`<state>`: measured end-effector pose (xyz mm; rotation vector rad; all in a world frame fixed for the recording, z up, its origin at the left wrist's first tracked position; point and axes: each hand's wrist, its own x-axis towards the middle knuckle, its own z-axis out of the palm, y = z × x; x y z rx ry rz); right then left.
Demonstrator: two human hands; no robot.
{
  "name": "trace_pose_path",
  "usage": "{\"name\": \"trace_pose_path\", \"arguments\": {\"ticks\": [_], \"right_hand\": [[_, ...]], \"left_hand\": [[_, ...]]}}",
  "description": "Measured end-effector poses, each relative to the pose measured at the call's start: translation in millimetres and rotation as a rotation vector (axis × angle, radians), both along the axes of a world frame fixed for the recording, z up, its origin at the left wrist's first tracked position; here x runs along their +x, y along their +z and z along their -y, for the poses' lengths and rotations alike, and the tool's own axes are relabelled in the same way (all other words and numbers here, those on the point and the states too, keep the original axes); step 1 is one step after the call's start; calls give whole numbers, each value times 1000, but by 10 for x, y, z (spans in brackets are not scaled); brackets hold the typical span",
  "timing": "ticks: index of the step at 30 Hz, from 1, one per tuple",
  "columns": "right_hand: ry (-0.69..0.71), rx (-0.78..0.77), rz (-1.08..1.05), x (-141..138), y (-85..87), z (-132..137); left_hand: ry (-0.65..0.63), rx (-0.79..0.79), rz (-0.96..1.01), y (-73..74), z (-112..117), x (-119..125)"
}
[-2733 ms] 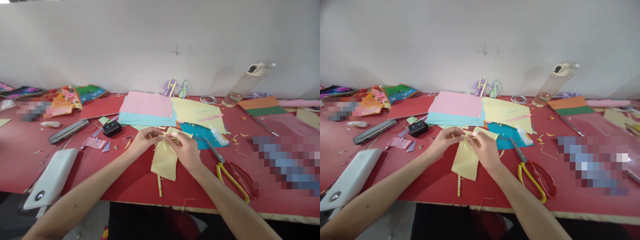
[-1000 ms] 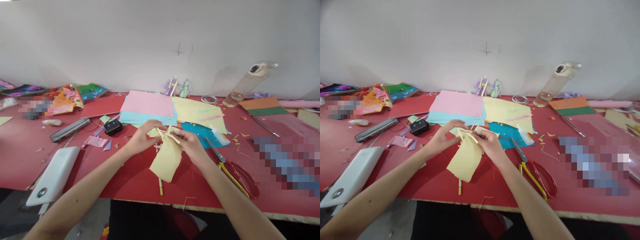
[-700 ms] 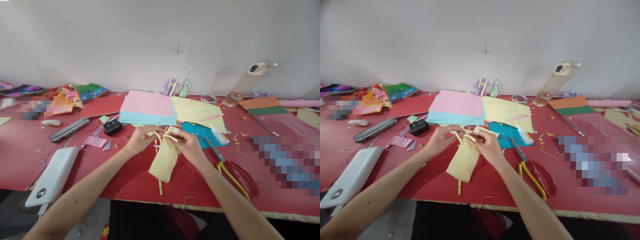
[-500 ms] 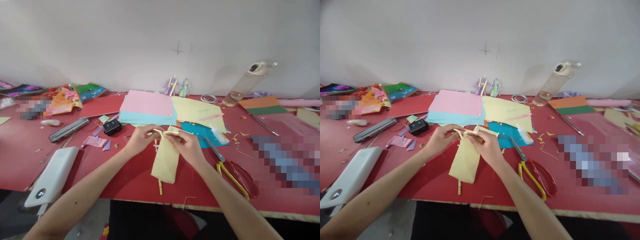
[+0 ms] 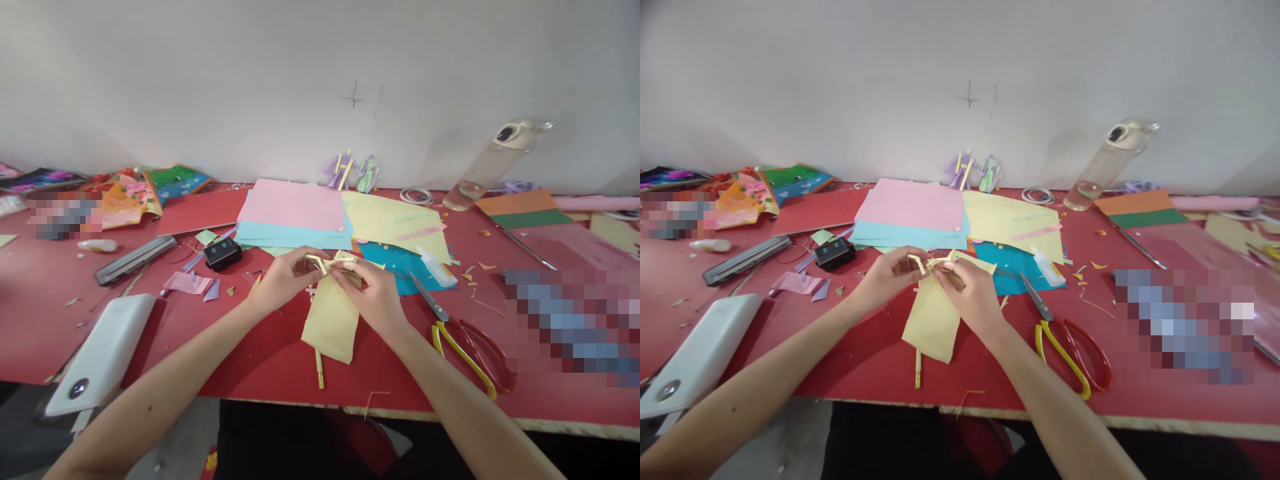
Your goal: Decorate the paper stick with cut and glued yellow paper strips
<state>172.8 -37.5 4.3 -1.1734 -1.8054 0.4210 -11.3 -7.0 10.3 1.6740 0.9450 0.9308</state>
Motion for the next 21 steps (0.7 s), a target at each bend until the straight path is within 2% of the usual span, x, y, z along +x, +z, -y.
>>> {"name": "trace_pose_path", "arguments": {"ticks": [7, 14, 21], "right_hand": [[25, 77, 40, -25, 2, 7], [-47, -187, -125, 9, -31, -5], [-74, -173, -131, 3, -24, 6]], "left_hand": [[71, -19, 34, 12, 56, 51], [122, -45, 144, 27, 39, 39], [116, -127, 193, 32, 21, 38]]}}
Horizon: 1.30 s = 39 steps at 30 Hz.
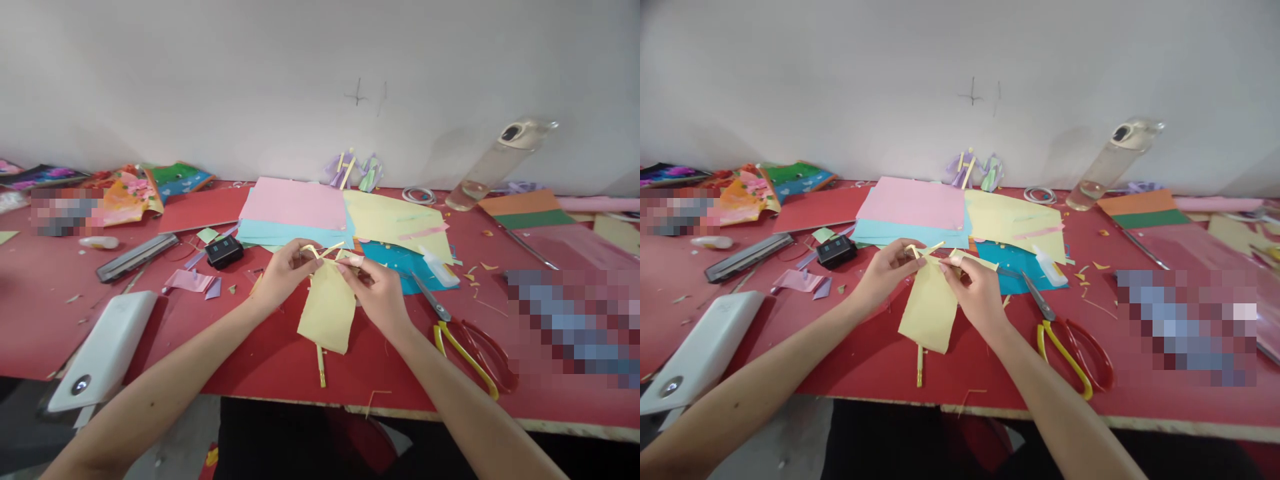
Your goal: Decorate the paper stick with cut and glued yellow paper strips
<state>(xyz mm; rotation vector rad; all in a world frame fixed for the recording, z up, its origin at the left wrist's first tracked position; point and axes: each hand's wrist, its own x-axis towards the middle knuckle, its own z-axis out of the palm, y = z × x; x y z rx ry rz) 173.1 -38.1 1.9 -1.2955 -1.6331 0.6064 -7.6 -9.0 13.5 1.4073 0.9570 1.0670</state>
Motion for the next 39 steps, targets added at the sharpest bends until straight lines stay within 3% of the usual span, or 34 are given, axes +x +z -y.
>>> {"name": "trace_pose_path", "arguments": {"ticks": [14, 31, 39], "right_hand": [[42, -92, -148, 5, -52, -16], [53, -76, -47, 9, -11, -23], [86, -278, -291, 6, 35, -40]], "left_hand": [[11, 26, -53, 13, 16, -9], [-3, 22, -103, -34, -38, -41], [0, -4, -92, 5, -42, -51]]}}
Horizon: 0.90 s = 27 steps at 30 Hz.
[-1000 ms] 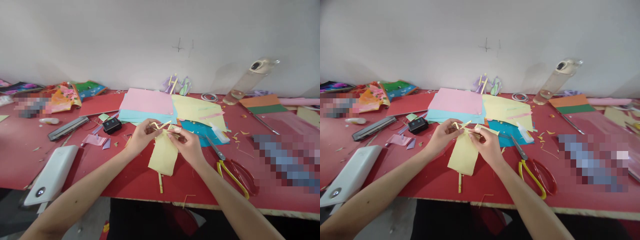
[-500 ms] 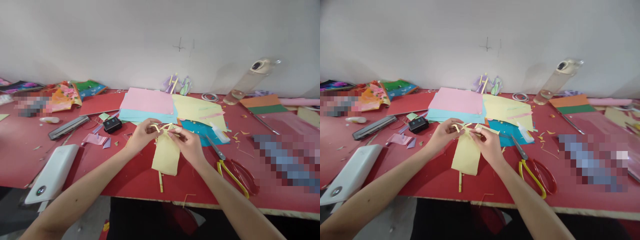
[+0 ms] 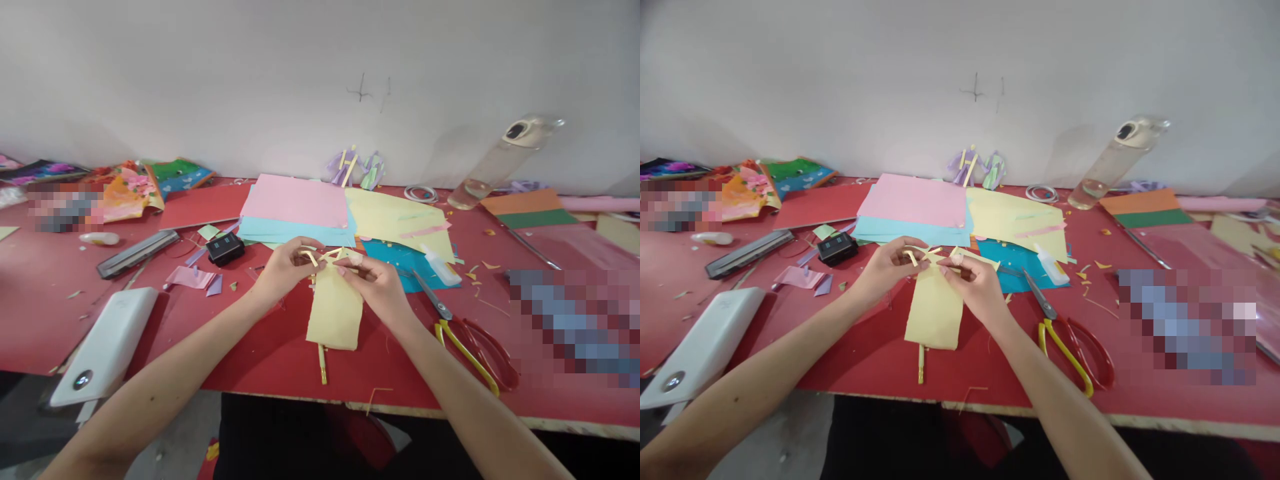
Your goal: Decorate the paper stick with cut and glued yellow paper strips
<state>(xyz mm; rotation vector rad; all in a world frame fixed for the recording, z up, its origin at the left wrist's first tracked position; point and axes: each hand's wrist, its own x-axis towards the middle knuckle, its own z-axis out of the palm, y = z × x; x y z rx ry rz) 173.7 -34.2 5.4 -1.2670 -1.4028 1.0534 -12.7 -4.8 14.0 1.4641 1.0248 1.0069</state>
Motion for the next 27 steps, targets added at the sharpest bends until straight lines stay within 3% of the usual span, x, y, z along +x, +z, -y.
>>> {"name": "trace_pose_path", "arguments": {"ticks": [17, 27], "right_hand": [[44, -75, -49, 61, 4, -30], [-2, 8, -23, 33, -3, -28]], "left_hand": [[25, -27, 47, 27, -5, -4], [0, -12, 52, 3, -7, -6]]}}
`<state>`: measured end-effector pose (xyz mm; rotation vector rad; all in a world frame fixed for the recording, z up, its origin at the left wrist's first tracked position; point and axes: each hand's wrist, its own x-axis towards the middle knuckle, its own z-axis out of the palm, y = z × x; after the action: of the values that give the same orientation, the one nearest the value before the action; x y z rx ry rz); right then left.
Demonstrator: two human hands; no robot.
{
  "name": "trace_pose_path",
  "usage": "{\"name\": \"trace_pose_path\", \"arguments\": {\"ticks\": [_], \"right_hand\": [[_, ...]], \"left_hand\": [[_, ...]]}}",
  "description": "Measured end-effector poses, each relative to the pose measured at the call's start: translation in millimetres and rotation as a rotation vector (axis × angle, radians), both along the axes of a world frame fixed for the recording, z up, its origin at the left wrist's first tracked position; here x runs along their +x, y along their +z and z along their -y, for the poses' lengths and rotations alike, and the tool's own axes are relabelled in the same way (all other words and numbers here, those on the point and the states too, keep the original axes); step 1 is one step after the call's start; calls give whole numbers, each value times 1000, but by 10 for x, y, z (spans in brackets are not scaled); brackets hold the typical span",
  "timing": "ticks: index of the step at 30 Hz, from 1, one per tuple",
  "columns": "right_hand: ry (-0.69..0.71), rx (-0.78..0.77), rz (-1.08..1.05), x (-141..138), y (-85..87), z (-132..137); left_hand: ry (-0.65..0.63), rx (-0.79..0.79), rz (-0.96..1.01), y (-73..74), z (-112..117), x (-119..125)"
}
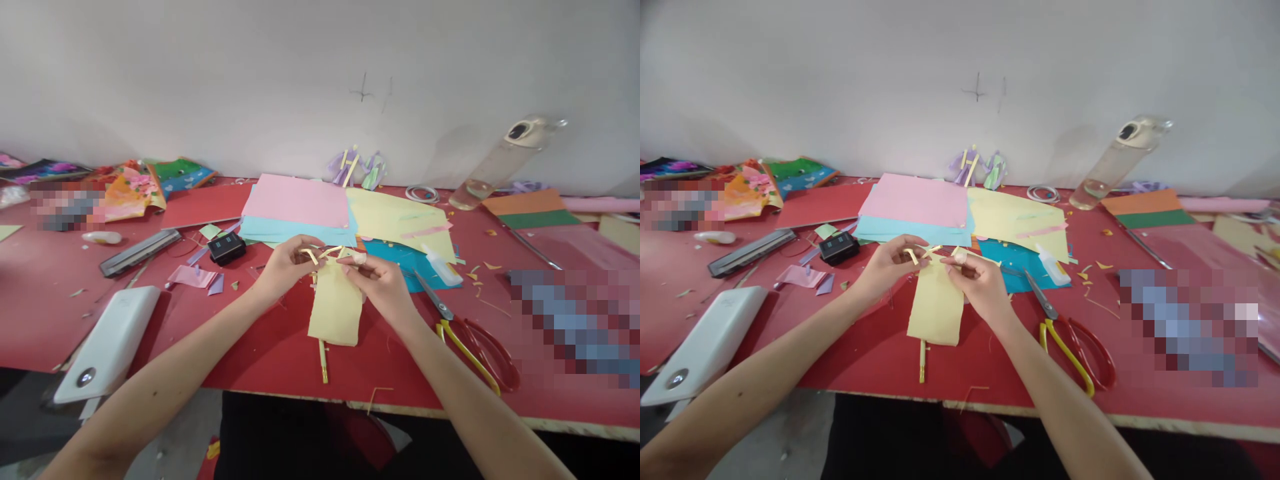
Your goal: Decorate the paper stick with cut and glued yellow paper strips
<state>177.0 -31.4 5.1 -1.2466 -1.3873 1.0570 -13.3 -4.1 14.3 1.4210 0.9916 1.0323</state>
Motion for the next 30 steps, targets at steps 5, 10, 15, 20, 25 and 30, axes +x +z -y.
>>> {"name": "trace_pose_path", "arguments": {"ticks": [5, 10, 15, 20, 25, 30], "right_hand": [[17, 16, 8, -15, -6, 13], [-8, 51, 47, -29, -7, 25], [28, 98, 94, -17, 13, 41], [85, 192, 232, 54, 12, 63], [193, 378, 358, 151, 2, 72], [270, 573, 410, 180, 25, 61]], "left_hand": [[5, 30, -14, -9, -8, -5], [-39, 36, 13, 3, -6, -7], [-89, 3, 76, 51, 21, -12], [-63, -42, 117, 75, 18, -30], [-62, -178, 271, 49, -16, -36], [-109, -307, 347, 25, -37, -33]]}}
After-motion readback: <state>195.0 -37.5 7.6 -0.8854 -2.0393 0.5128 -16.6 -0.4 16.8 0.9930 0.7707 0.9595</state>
